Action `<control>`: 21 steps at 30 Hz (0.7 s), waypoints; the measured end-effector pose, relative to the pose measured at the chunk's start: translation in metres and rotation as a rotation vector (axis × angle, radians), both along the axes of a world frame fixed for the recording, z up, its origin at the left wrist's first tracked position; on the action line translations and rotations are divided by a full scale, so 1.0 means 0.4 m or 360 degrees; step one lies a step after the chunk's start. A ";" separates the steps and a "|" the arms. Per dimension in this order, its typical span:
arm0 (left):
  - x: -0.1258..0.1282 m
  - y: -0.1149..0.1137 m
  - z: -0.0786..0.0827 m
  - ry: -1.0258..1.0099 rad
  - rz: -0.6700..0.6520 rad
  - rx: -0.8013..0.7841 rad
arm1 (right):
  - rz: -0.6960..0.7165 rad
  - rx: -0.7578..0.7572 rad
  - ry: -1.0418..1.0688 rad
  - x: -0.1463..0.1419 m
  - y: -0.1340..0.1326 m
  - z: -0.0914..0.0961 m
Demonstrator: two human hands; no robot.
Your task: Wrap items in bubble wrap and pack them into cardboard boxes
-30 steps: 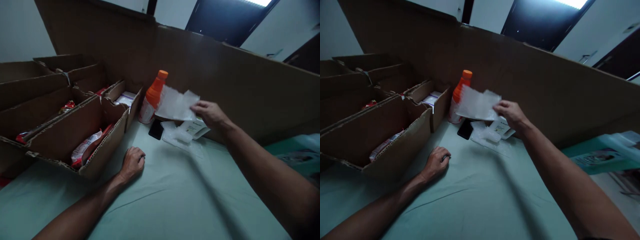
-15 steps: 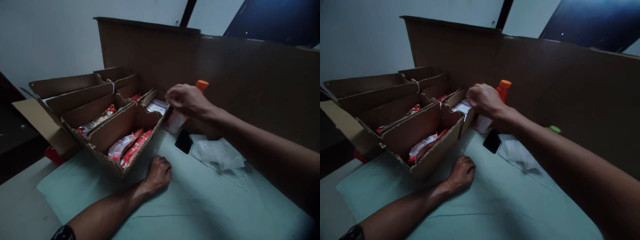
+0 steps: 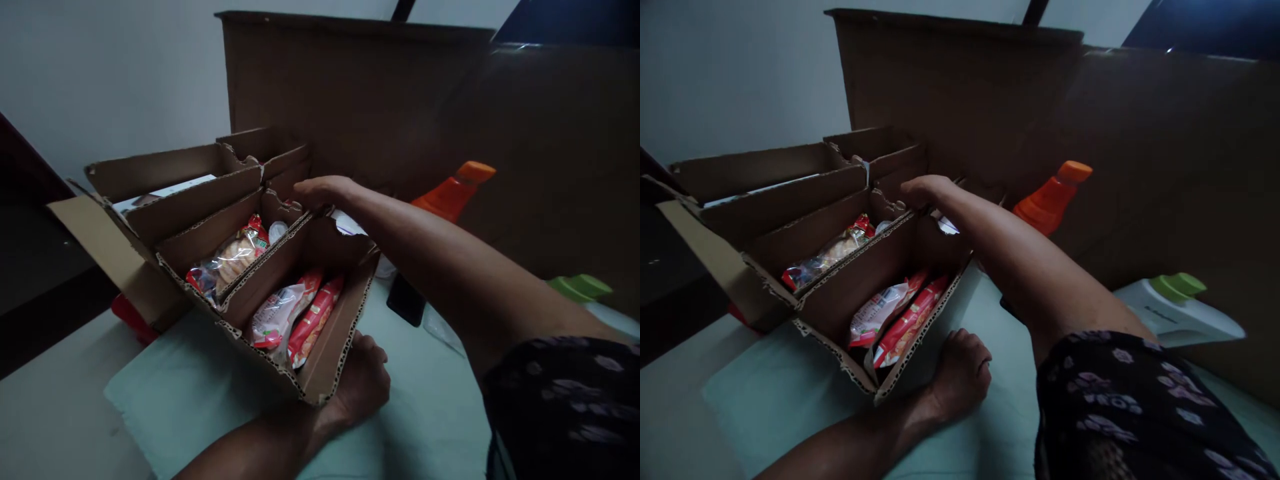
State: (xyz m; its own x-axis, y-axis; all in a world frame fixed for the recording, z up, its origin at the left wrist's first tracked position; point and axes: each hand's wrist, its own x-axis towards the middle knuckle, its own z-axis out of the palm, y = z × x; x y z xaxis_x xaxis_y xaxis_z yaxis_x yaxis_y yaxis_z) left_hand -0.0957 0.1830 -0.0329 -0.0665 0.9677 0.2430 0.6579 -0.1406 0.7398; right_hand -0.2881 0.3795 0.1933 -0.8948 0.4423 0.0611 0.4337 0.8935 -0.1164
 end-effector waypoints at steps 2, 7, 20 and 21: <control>-0.006 0.000 0.007 0.0002 -0.0005 0.0013 | -0.0017 -0.0060 -0.0129 0.042 -0.008 0.043; -0.023 -0.012 0.024 -0.0030 -0.0051 0.0076 | -0.0101 -0.0472 0.0635 0.272 -0.036 0.185; -0.019 -0.032 0.028 -0.0030 -0.0015 0.0171 | -0.1012 0.0275 0.0677 1.104 -0.064 -0.080; -0.019 -0.031 0.028 -0.0032 -0.0020 0.0172 | -0.1099 0.0360 0.0559 1.130 -0.054 -0.101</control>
